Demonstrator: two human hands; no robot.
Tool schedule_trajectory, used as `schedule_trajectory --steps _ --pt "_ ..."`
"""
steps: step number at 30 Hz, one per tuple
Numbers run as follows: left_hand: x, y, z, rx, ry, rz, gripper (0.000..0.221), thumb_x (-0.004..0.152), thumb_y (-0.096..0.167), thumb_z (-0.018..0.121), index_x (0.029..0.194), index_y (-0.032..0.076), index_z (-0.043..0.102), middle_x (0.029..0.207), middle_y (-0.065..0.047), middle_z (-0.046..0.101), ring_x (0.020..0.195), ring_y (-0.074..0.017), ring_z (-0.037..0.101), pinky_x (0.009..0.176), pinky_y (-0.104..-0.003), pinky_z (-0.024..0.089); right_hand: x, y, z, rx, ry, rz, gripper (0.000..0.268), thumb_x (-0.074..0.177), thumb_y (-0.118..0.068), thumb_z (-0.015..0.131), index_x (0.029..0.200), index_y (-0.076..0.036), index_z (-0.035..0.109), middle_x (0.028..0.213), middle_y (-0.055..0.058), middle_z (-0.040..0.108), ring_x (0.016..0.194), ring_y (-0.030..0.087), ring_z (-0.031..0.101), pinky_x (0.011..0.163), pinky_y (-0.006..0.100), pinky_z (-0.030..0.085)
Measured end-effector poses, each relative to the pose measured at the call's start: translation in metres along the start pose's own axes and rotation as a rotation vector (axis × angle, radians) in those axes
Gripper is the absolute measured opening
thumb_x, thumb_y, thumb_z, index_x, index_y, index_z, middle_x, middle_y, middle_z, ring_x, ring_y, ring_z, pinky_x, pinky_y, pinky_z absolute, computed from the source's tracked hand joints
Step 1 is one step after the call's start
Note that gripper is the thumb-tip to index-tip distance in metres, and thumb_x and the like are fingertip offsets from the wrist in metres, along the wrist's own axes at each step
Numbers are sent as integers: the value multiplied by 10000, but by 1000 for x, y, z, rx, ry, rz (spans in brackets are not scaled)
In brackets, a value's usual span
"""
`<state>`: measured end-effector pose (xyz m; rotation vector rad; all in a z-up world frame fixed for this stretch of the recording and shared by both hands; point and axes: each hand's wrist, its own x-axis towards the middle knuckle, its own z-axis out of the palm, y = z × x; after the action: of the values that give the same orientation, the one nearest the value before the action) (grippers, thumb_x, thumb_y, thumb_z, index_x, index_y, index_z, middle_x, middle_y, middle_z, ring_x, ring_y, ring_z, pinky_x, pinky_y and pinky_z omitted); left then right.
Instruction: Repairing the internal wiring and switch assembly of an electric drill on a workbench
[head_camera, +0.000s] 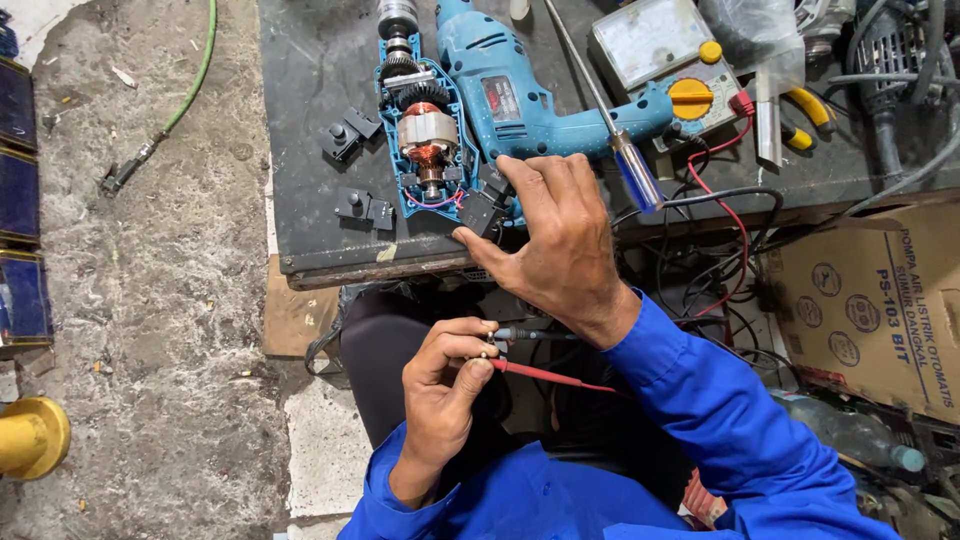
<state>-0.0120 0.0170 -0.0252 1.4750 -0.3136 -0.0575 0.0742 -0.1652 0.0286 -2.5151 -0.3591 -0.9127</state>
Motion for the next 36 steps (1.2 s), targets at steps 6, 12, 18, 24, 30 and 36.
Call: schedule_trajectory --steps 6,12,18,24,30,36 --pt "1 1 1 2 7 6 146 990 230 658 956 96 704 1097 -129 703 1082 -244 698 955 -340 574 1 0 0 -23 34 -27 585 959 -487 738 1165 50 627 985 165 609 859 319 527 818 441 479" --pt "1 0 0 6 6 2 139 988 224 660 962 96 707 1103 -135 703 1082 -239 696 955 -333 565 0 0 2 -7 22 -25 578 952 -464 750 1165 58 621 980 173 596 859 330 525 817 447 473" --pt "0 0 0 -2 7 -6 131 988 213 659 961 93 703 1110 -140 697 1082 -244 698 941 -327 575 -2 1 4 57 29 -38 466 954 -365 757 1114 51 621 972 181 601 854 337 525 812 447 465" --pt "0 0 1 6 7 3 152 993 235 656 963 93 705 1106 -137 700 1074 -237 695 948 -330 563 0 0 -4 22 -45 -1 535 942 -413 778 1177 44 629 1012 172 611 893 329 529 838 439 478" --pt "-1 4 3 9 24 -11 159 998 258 646 975 112 704 1126 -138 695 1042 -205 681 882 -295 556 -14 -16 -53 -35 9 -62 849 917 -638 704 1323 104 626 1151 235 648 1061 376 611 959 467 502" --pt "-2 11 11 12 17 19 115 998 213 642 989 110 692 1142 -136 706 1087 -219 675 950 -324 542 -78 -26 -72 166 -416 -67 814 845 -648 695 1252 53 618 1080 189 690 882 359 629 813 464 501"
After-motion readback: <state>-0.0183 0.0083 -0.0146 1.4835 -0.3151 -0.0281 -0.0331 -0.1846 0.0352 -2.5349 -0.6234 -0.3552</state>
